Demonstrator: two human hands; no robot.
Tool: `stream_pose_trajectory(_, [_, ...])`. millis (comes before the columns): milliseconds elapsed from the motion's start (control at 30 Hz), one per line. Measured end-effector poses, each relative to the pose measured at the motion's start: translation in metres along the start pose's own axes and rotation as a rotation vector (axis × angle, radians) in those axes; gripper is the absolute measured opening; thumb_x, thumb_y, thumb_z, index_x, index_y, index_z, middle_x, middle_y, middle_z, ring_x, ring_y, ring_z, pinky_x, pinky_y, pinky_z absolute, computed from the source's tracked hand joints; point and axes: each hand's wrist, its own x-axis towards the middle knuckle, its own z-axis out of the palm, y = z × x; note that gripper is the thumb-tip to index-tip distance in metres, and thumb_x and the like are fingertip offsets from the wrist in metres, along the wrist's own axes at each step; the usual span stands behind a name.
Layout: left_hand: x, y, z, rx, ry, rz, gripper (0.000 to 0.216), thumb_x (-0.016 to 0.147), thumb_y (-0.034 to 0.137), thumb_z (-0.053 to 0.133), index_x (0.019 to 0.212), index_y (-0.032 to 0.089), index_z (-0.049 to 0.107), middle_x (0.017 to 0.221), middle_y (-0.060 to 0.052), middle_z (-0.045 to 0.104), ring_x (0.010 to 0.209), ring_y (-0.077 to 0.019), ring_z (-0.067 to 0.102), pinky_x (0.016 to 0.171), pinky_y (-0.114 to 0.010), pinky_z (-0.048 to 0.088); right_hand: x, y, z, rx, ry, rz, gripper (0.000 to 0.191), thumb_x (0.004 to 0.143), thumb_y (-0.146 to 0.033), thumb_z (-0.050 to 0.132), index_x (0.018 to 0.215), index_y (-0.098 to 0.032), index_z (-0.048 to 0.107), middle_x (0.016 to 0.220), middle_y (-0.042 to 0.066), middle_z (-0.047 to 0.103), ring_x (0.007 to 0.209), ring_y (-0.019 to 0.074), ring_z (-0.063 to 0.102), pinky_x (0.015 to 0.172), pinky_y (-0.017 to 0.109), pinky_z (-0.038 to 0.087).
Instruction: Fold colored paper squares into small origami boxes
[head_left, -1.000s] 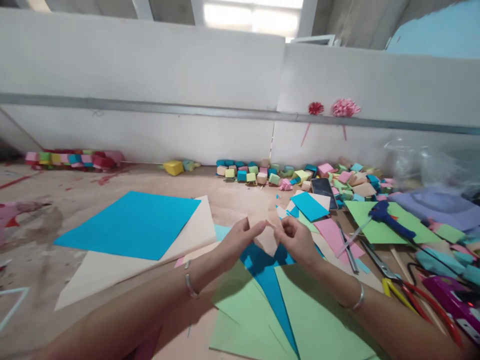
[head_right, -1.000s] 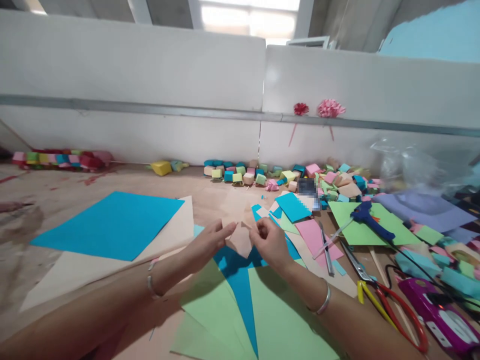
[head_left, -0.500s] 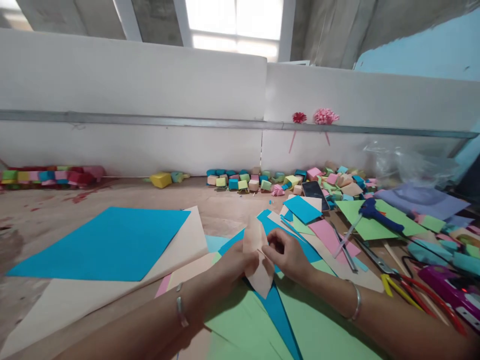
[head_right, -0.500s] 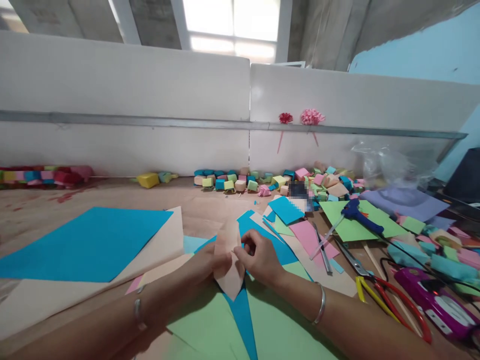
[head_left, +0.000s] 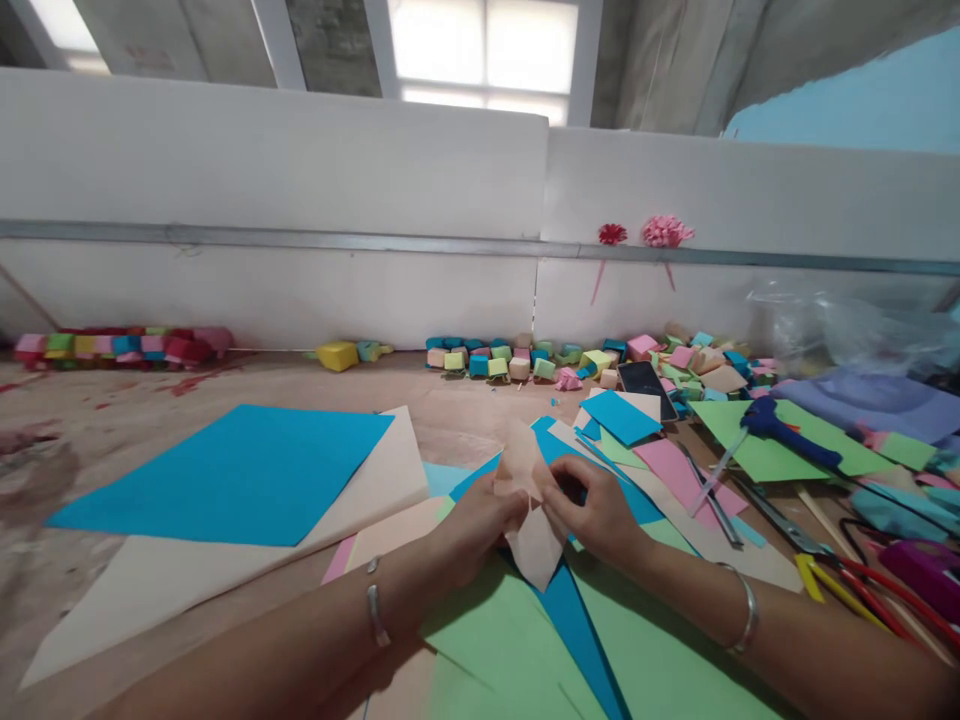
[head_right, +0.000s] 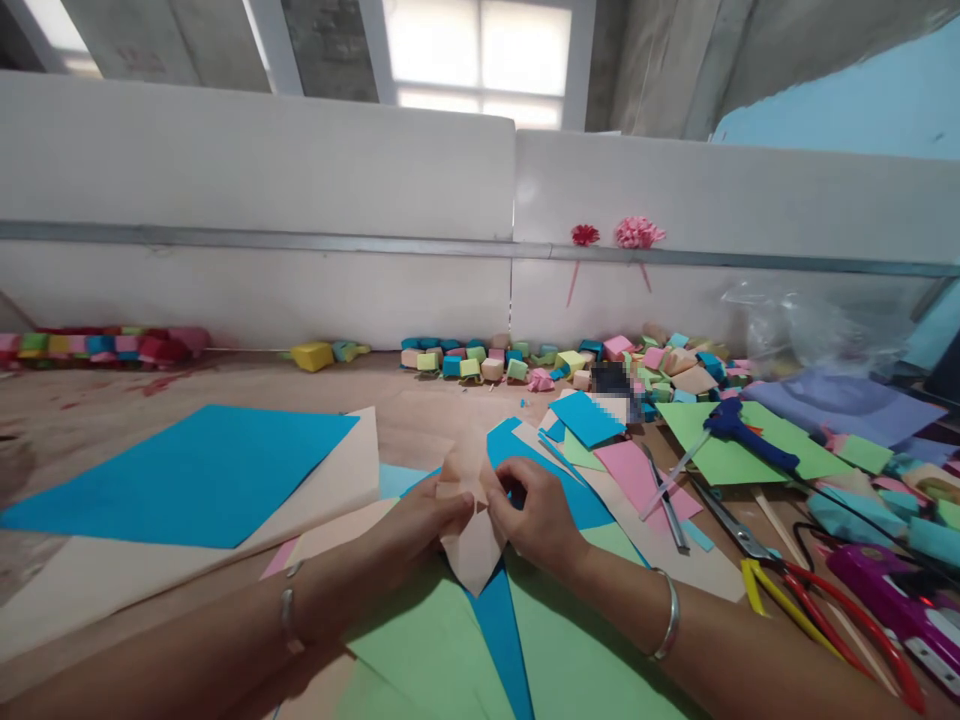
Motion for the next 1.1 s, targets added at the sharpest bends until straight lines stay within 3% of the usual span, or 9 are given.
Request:
stream_pose_trajectory(167, [0.001,0.003,0.001,0.066,0.036,-0.036,0.008,0.064,0.019,0.062,0.065,0.015,0.055,0.058,0.001,0.052,0.05,-0.0093,0.044,0.046,-0.022,0.03,0.001,0.002,-0.001,0.043,0.039,-0.014,0.003,0.08,-0.021,0.055,0.078,-0.019,0.055,0.072,-0.001,0.053,0.063,0.0119,0.045,0.056,0.024,0.036])
stream_pose_trajectory(267, [0.0,0.006,0.004,0.049,0.049,-0.075,0.018,0.069,0.03,0.066,0.068,0.015,0.058,0.062,-0.002,0.056,0.052,-0.0107,0.047,0.047,-0.022,0.033,0.001,0.005,0.0,0.063,0.025,0.034,0.007,0.08,-0.021,0.056,0.073,-0.019,0.053,0.068,-0.002,0.051,0.061,0.0117,0.044,0.054,0.024,0.035])
stream_pose_trajectory(333, [-0.002,0.008,0.006,0.06,0.061,-0.026,0.024,0.069,0.036,0.071,0.073,0.014,0.062,0.069,-0.004,0.061,0.058,-0.0125,0.052,0.051,-0.023,0.037,0.001,0.006,-0.001,0.067,-0.006,0.049,0.012,0.079,-0.023,0.057,0.069,-0.019,0.052,0.066,-0.002,0.05,0.061,0.0117,0.045,0.054,0.024,0.035])
stream_pose_trajectory(433, [-0.005,0.008,0.01,0.107,0.106,0.037,0.025,0.066,0.034,0.074,0.078,0.014,0.067,0.072,-0.005,0.064,0.062,-0.0138,0.054,0.053,-0.023,0.04,0.001,0.003,-0.002,0.084,-0.025,0.05,0.012,0.08,-0.026,0.059,0.071,-0.018,0.055,0.066,-0.002,0.051,0.061,0.0118,0.046,0.055,0.024,0.036])
stream_pose_trajectory(567, [-0.003,0.003,0.009,0.118,0.149,-0.003,0.027,0.067,0.035,0.073,0.081,0.012,0.068,0.073,-0.006,0.066,0.062,-0.015,0.056,0.055,-0.024,0.042,0.001,-0.003,-0.004,0.135,0.033,0.047,0.014,0.083,-0.029,0.058,0.074,-0.018,0.055,0.068,-0.002,0.052,0.062,0.0117,0.046,0.057,0.024,0.038])
stream_pose_trajectory(833, [-0.007,0.005,0.012,0.125,0.221,0.051,0.025,0.07,0.036,0.073,0.073,0.012,0.065,0.07,-0.004,0.064,0.06,-0.013,0.054,0.054,-0.023,0.04,0.0,-0.005,-0.006,0.02,0.011,-0.091,0.016,0.082,-0.023,0.057,0.067,-0.019,0.054,0.066,-0.001,0.052,0.063,0.0129,0.047,0.058,0.026,0.038])
stream_pose_trajectory(967, [-0.008,0.005,0.013,0.151,0.228,0.021,0.031,0.07,0.04,0.075,0.077,0.011,0.068,0.073,-0.007,0.067,0.063,-0.0157,0.056,0.054,-0.024,0.041,-0.002,-0.006,-0.006,-0.038,0.043,-0.134,0.014,0.082,-0.027,0.058,0.07,-0.02,0.053,0.069,0.0,0.053,0.066,0.0144,0.048,0.061,0.027,0.039])
stream_pose_trajectory(1100, [-0.009,0.007,0.014,0.152,0.211,-0.003,0.035,0.068,0.042,0.077,0.081,0.011,0.068,0.074,-0.007,0.067,0.063,-0.0159,0.057,0.055,-0.025,0.042,-0.002,-0.006,-0.005,-0.042,0.056,-0.18,0.008,0.079,-0.019,0.054,0.073,-0.021,0.05,0.071,0.001,0.053,0.068,0.0152,0.048,0.063,0.028,0.04])
